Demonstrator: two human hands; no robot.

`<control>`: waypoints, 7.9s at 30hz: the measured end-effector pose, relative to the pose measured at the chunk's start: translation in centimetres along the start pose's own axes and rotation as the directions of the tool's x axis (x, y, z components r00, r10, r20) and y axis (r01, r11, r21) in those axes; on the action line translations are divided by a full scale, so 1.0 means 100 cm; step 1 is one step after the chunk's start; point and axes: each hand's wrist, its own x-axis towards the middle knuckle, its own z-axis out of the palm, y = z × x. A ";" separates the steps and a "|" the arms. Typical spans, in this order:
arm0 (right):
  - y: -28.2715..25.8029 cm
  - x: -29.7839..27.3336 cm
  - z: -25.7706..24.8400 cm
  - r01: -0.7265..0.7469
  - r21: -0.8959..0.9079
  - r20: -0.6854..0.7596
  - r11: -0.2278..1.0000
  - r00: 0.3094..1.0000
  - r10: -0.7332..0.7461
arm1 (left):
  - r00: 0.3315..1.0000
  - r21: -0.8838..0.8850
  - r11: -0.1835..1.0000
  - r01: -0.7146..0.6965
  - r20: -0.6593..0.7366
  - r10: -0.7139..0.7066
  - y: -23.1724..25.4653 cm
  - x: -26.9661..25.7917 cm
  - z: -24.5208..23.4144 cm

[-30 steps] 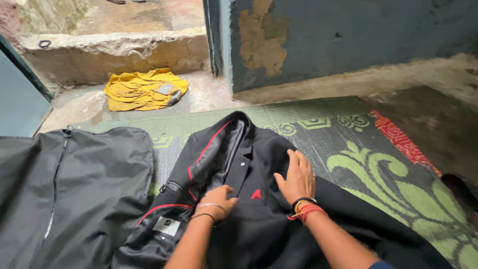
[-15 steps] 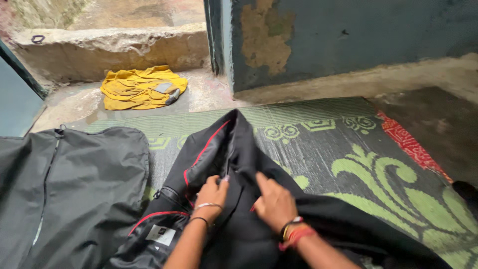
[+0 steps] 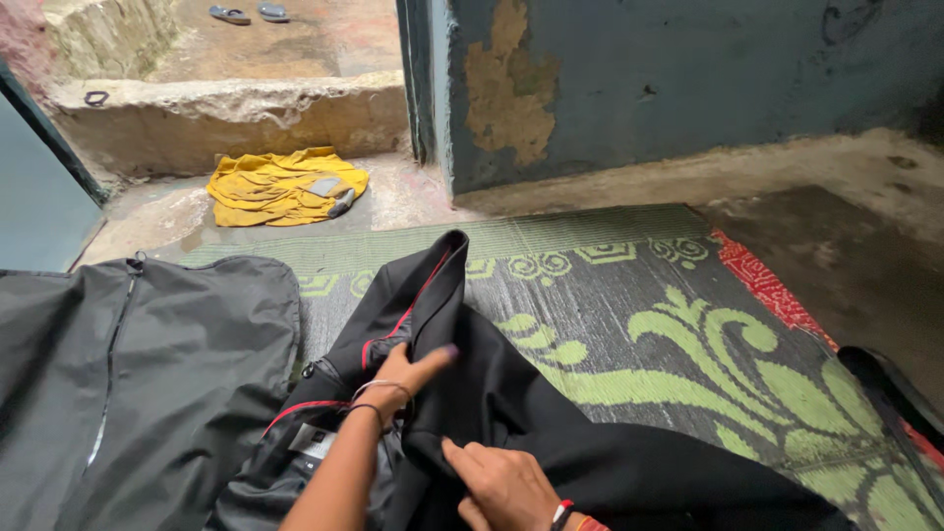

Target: The person cleans the interior and exterior of a suit jacket using a cloth, then places it on a hanger, buttons it, and smooths it out.

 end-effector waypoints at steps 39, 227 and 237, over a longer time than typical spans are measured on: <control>0.100 0.064 -0.108 -0.258 0.812 -0.099 0.524 0.824 0.558 | 0.887 0.456 0.877 -0.152 -0.328 0.324 0.137 -0.052 -0.026; 0.116 -0.005 0.025 -0.531 0.000 -0.139 0.847 0.839 0.526 | 0.998 0.757 0.653 -0.020 0.055 -0.034 -0.023 -0.021 -0.045; 0.029 0.035 0.046 -0.386 0.138 -0.476 0.912 0.782 0.403 | 0.801 -0.317 0.810 0.493 -0.199 -0.565 -0.090 0.009 -0.010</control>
